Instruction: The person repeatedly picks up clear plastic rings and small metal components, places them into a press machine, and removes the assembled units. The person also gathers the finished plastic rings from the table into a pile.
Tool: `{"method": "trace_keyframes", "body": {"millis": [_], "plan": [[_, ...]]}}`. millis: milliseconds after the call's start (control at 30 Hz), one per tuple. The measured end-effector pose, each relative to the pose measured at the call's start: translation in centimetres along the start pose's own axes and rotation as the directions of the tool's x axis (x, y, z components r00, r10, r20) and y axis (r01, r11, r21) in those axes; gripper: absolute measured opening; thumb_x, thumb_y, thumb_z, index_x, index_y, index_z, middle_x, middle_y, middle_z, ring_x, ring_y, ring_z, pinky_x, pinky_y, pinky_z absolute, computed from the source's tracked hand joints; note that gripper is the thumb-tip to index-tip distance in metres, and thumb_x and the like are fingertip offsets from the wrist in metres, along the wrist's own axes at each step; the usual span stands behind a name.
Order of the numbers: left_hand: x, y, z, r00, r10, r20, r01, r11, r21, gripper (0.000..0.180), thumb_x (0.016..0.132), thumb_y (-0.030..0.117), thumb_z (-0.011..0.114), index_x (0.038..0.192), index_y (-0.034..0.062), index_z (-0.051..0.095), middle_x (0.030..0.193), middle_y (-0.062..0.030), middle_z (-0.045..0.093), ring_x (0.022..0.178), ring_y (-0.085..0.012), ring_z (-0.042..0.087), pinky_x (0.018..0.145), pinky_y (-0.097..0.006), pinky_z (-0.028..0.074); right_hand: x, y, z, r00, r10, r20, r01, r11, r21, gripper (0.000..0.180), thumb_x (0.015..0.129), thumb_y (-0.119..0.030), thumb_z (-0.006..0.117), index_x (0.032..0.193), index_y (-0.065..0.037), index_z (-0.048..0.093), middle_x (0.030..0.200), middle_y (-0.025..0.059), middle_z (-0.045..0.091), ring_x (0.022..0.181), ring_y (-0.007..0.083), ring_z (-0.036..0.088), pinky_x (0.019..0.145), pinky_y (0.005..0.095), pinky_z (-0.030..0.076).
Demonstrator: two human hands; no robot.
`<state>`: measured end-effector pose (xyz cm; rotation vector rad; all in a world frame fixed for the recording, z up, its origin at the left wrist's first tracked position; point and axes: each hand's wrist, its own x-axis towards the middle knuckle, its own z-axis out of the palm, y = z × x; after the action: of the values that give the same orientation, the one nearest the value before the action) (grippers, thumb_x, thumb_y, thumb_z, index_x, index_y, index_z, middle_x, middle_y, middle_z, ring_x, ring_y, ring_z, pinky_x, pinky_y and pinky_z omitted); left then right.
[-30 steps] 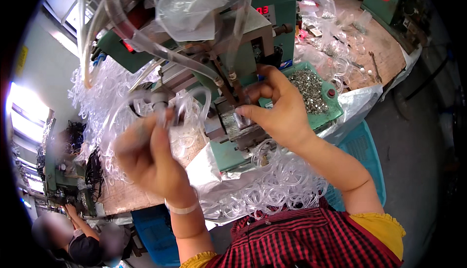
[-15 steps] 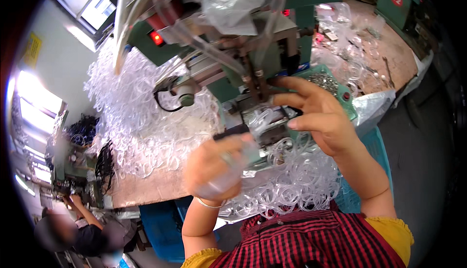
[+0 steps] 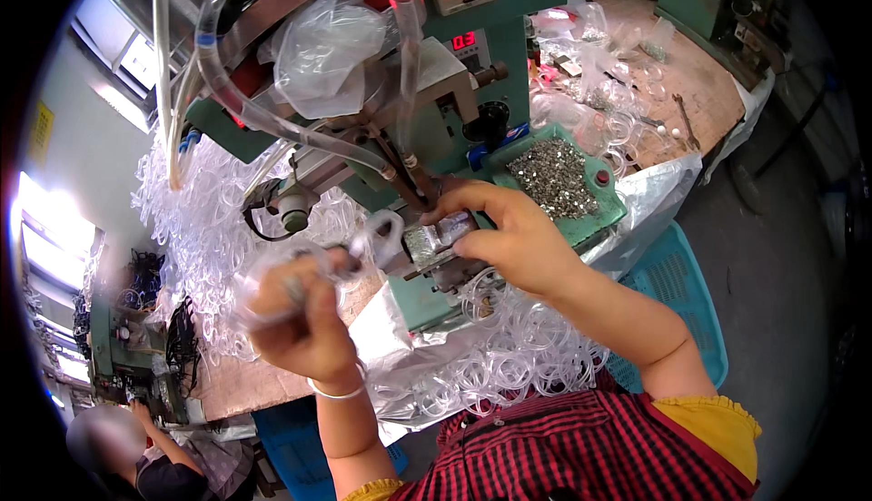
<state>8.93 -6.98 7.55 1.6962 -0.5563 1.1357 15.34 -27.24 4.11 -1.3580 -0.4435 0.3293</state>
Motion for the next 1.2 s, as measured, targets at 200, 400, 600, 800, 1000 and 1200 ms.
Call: {"method": "trace_keyframes", "body": {"millis": [200,400,600,800,1000,1200], "plan": [[-2.8,0.8,3.1,0.756,0.357,0.549,-0.518,0.839,0.167,0.023,0.072,0.004,0.077,0.081,0.0085,0.056,0.100,-0.0102,0.072,0.073,-0.0221,0.067,0.059,-0.030,0.056,0.6,3.8,-7.2,0.872,-0.374,-0.316,0.153,0.821,-0.550,0.032,0.082,-0.007,0.063,0.113,-0.005,0.066,0.115,0.0158,0.066,0.113,0.0338,0.060,0.098,0.0409,0.046],[-3.7,-0.6,5.0,0.723,0.425,0.545,-0.585,0.796,0.155,0.026,0.071,0.004,0.077,0.084,0.0102,0.055,0.101,-0.0067,0.072,0.075,-0.0232,0.066,0.055,-0.030,0.053,-1.9,7.7,-13.0,0.666,-0.570,-0.482,-0.082,0.586,-0.806,0.035,0.086,-0.005,0.061,0.120,0.000,0.060,0.118,0.0182,0.063,0.108,0.0333,0.062,0.096,0.0402,0.046],[-3.6,-0.7,4.5,0.738,0.372,0.563,-0.541,0.825,0.165,0.027,0.069,0.003,0.077,0.087,0.0089,0.058,0.102,-0.0069,0.073,0.078,-0.0252,0.067,0.057,-0.031,0.053,1.6,6.2,-13.0,0.854,-0.372,-0.364,-0.277,0.267,-0.923,0.028,0.091,-0.013,0.057,0.115,0.001,0.060,0.117,0.0209,0.062,0.108,0.0376,0.059,0.092,0.0442,0.049],[-6.6,-0.7,4.6,0.864,0.217,0.455,-0.317,0.936,0.154,0.034,0.068,-0.003,0.077,0.097,0.0029,0.060,0.107,-0.0176,0.071,0.098,-0.0388,0.068,0.082,-0.040,0.057,1.0,9.4,-10.7,0.765,-0.601,-0.233,-0.147,0.189,-0.971,0.018,0.084,-0.012,0.063,0.098,-0.003,0.066,0.105,0.0159,0.066,0.100,0.0330,0.063,0.087,0.0435,0.051],[-7.9,-0.9,-3.4,0.917,0.172,0.359,-0.357,0.756,0.549,0.016,0.080,-0.002,0.069,0.095,-0.0004,0.064,0.105,-0.0185,0.070,0.084,-0.0339,0.068,0.076,-0.037,0.056,-1.6,9.0,-11.0,0.658,-0.511,-0.553,-0.059,0.697,-0.715,0.014,0.086,-0.008,0.066,0.099,-0.003,0.069,0.095,0.0093,0.070,0.084,0.0227,0.066,0.080,0.0320,0.050],[-5.2,-5.1,-13.7,0.779,-0.250,-0.575,0.472,0.838,0.274,0.008,0.096,0.006,0.058,0.101,0.0008,0.063,0.093,-0.0081,0.067,0.083,-0.0120,0.063,0.071,-0.026,0.053,0.4,10.2,-11.5,0.625,-0.190,-0.757,0.258,0.966,-0.030,0.014,0.092,-0.003,0.061,0.104,0.000,0.065,0.094,0.0061,0.068,0.086,0.0136,0.064,0.080,0.0253,0.050]]}}
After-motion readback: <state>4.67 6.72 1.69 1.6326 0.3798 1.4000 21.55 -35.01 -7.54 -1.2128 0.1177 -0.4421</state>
